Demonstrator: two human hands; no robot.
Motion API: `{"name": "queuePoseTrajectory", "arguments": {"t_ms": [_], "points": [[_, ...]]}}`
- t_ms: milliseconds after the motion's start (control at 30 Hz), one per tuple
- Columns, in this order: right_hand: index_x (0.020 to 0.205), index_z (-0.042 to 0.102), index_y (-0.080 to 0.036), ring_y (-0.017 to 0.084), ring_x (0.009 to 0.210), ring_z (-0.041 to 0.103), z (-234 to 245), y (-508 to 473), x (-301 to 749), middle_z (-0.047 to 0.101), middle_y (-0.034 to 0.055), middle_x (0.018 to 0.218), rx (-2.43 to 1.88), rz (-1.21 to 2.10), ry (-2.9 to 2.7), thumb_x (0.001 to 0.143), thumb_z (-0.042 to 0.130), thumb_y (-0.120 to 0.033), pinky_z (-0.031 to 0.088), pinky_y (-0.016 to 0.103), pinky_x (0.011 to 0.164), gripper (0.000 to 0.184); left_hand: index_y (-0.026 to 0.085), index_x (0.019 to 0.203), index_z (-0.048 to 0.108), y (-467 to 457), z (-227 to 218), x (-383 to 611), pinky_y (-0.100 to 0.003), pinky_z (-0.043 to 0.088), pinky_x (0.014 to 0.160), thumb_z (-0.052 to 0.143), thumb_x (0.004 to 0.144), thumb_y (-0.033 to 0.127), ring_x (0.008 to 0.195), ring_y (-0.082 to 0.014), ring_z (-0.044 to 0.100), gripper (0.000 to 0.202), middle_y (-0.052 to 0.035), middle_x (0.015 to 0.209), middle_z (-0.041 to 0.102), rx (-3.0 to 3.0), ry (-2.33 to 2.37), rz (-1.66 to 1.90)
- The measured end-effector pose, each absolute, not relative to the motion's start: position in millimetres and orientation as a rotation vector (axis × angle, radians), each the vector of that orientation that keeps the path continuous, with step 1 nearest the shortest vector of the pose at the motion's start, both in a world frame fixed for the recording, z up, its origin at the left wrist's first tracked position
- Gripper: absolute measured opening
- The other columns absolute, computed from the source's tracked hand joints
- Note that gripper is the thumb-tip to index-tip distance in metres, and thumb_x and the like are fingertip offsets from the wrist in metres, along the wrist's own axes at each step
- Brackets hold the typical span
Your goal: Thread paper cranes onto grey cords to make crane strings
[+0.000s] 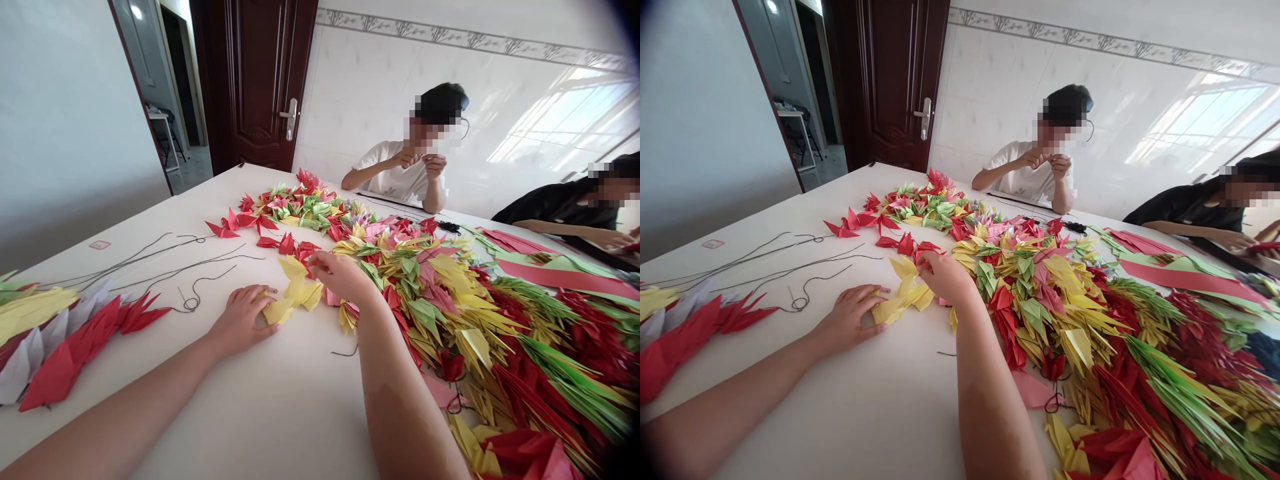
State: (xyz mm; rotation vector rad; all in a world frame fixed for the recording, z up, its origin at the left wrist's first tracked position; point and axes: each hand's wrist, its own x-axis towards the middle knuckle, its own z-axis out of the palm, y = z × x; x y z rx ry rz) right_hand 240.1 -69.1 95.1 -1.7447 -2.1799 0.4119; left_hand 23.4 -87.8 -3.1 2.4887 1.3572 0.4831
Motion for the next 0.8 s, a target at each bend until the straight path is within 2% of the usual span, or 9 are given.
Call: {"name": "queuePoseTrajectory", "arguments": {"t_ms": [233,400,567,800], "points": [[0.092,0.058,-0.022,0.015,0.07,0.054,96.6,-70.6,243.8,0.063,0.0015,0.078,-1.766,0.398,-2.184,0.08,0.045,-0.031,0.035,0.024,0.06,0.019,0.025,0.108,0.054,-87.7,0.5,25.4,-0.048,0.025,0.101,0.048,0.076,0.049,0.123,-0.0266,0.034,0.04,-0.0064,0.13,0.043,2.483,1.363,0.432],[0.092,0.057,-0.02,0.015,0.071,0.056,92.0,-68.0,237.4,0.064,0.0031,0.083,-1.813,0.562,-2.343,0.078,0.049,-0.037,0.036,0.024,0.059,0.023,0.026,0.109,0.054,-88.7,-0.6,24.5,-0.047,0.025,0.101,0.048,0.077,0.049,0.123,-0.0264,0.033,0.041,-0.006,0.131,0.043,2.495,1.36,0.422],[0.089,0.06,-0.019,0.02,0.087,0.057,70.0,-59.6,219.2,0.063,0.0062,0.095,-1.856,0.512,-2.543,0.073,0.056,-0.031,0.038,0.026,0.067,0.021,0.027,0.111,0.054,-87.4,-4.7,22.2,-0.047,0.026,0.101,0.048,0.076,0.051,0.124,-0.0265,0.033,0.042,-0.0039,0.131,0.044,2.516,1.335,0.465],[0.106,0.055,-0.02,0.023,0.103,0.053,53.6,-53.1,212.3,0.057,0.0099,0.112,-1.81,0.539,-2.468,0.082,0.047,-0.036,0.038,0.031,0.08,0.031,0.024,0.113,0.053,-86.2,-5.8,23.1,-0.046,0.026,0.101,0.048,0.076,0.052,0.123,-0.0263,0.035,0.046,-0.0062,0.13,0.046,2.529,1.329,0.496]]}}
